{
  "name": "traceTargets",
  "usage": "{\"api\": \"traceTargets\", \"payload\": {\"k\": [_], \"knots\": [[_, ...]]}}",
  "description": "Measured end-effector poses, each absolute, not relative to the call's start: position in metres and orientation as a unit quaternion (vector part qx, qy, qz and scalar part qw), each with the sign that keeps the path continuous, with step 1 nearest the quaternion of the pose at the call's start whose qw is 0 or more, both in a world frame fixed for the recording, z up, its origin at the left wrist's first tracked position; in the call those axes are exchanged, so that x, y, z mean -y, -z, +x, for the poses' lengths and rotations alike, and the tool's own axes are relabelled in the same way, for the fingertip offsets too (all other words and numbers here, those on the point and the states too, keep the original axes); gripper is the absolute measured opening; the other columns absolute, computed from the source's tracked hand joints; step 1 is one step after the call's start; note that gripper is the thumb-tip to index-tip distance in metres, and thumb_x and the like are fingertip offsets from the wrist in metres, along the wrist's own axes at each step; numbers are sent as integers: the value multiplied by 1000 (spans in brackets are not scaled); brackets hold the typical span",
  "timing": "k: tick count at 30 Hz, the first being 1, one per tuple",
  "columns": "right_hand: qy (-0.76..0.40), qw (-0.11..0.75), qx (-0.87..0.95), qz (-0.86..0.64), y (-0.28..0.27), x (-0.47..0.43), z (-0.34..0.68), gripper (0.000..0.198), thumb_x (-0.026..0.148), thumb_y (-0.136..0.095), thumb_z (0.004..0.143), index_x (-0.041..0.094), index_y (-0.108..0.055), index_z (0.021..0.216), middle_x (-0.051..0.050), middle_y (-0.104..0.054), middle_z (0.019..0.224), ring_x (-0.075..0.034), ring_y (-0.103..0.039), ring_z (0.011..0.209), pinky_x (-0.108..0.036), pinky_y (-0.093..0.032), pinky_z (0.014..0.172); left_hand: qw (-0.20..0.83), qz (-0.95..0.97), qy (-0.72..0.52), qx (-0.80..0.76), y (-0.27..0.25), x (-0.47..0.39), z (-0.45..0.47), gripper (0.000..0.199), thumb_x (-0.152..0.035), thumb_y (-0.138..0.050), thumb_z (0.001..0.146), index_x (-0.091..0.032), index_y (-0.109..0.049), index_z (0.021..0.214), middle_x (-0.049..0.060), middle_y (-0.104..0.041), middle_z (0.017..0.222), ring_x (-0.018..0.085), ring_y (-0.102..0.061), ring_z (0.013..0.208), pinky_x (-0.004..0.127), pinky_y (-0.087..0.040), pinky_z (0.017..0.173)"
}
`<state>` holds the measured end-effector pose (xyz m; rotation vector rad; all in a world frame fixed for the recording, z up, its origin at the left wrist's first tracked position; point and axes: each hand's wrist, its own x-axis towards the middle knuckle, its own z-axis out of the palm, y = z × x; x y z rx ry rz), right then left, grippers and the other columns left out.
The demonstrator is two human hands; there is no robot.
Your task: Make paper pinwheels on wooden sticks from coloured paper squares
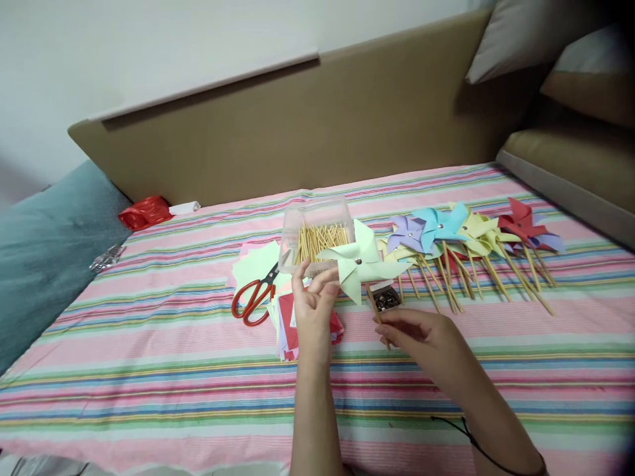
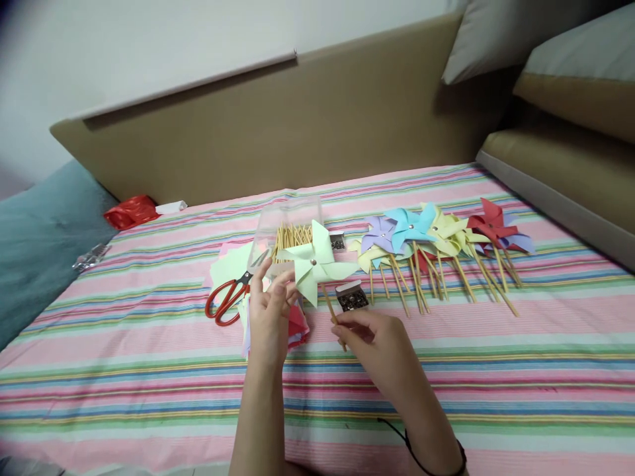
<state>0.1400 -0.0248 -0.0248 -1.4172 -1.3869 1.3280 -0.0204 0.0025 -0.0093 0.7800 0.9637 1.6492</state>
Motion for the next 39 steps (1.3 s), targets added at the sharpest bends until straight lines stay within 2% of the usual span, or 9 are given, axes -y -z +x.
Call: {"api": "traceTargets", "payload": {"k": [4,7,10,13,19,26,31,36,39], "knots": [[-519,370,534,-556,29,25,146,28,42,-68,76,18,-75,90,-9,-75,90,-22,-69,75,-34,-55,70,518,321,-675,-417,10,-3,-21,59,-34,-77,75,-22,-44,122,4,-72,92,12,-67,74,26,-52,75],[-514,365,541,-556,31,25,148,26,41,-69,76,19,-76,88,-9,-75,98,-24,-69,85,-35,-55,75,519,311,-661,-444,12,-3,-21,62,-32,-81,69,-23,-45,119,2,-71,90,11,-65,68,21,-50,62],[-516,361,547,-552,32,25,147,25,40,-68,76,20,-76,88,-9,-75,100,-24,-69,88,-35,-55,76,537,302,-644,-454,11,-3,-19,66,-32,-82,67,-24,-42,119,0,-69,87,8,-59,56,17,-42,46],[-516,363,549,-548,33,25,146,25,40,-68,77,19,-76,89,-9,-75,99,-23,-69,84,-35,-55,74,564,290,-634,-443,7,-2,-16,62,-32,-82,67,-22,-43,114,-2,-67,81,7,-55,49,16,-37,40],[-518,359,560,-538,28,24,144,23,38,-67,79,18,-75,86,-7,-75,85,-21,-68,75,-33,-54,70,598,282,-624,-415,4,-1,-10,46,-31,-81,68,-20,-51,101,-3,-66,74,8,-59,54,20,-48,55],[-521,366,559,-531,23,24,141,21,37,-67,79,18,-74,82,-7,-73,82,-20,-66,70,-32,-53,68,601,300,-607,-424,2,-1,-4,54,-25,-83,64,-19,-56,110,2,-70,85,15,-67,77,26,-52,73],[-526,360,564,-525,22,24,140,23,38,-67,79,18,-76,86,-7,-74,86,-20,-68,73,-32,-54,69,573,323,-601,-455,-1,1,-1,47,-21,-84,63,-18,-60,102,-4,-63,71,10,-62,68,24,-52,73],[-521,362,552,-541,25,24,147,26,40,-68,79,17,-76,88,-8,-75,85,-22,-69,75,-33,-55,69,539,331,-640,-435,10,-4,-10,40,-35,-80,70,-20,-61,103,4,-68,98,14,-65,85,26,-51,76],[-521,339,565,-542,27,25,155,25,38,-67,79,19,-77,91,-8,-76,97,-24,-70,85,-34,-55,74,517,301,-674,-433,16,-7,-17,32,-39,-75,76,-21,-61,98,2,-67,95,12,-64,84,23,-49,74]]}}
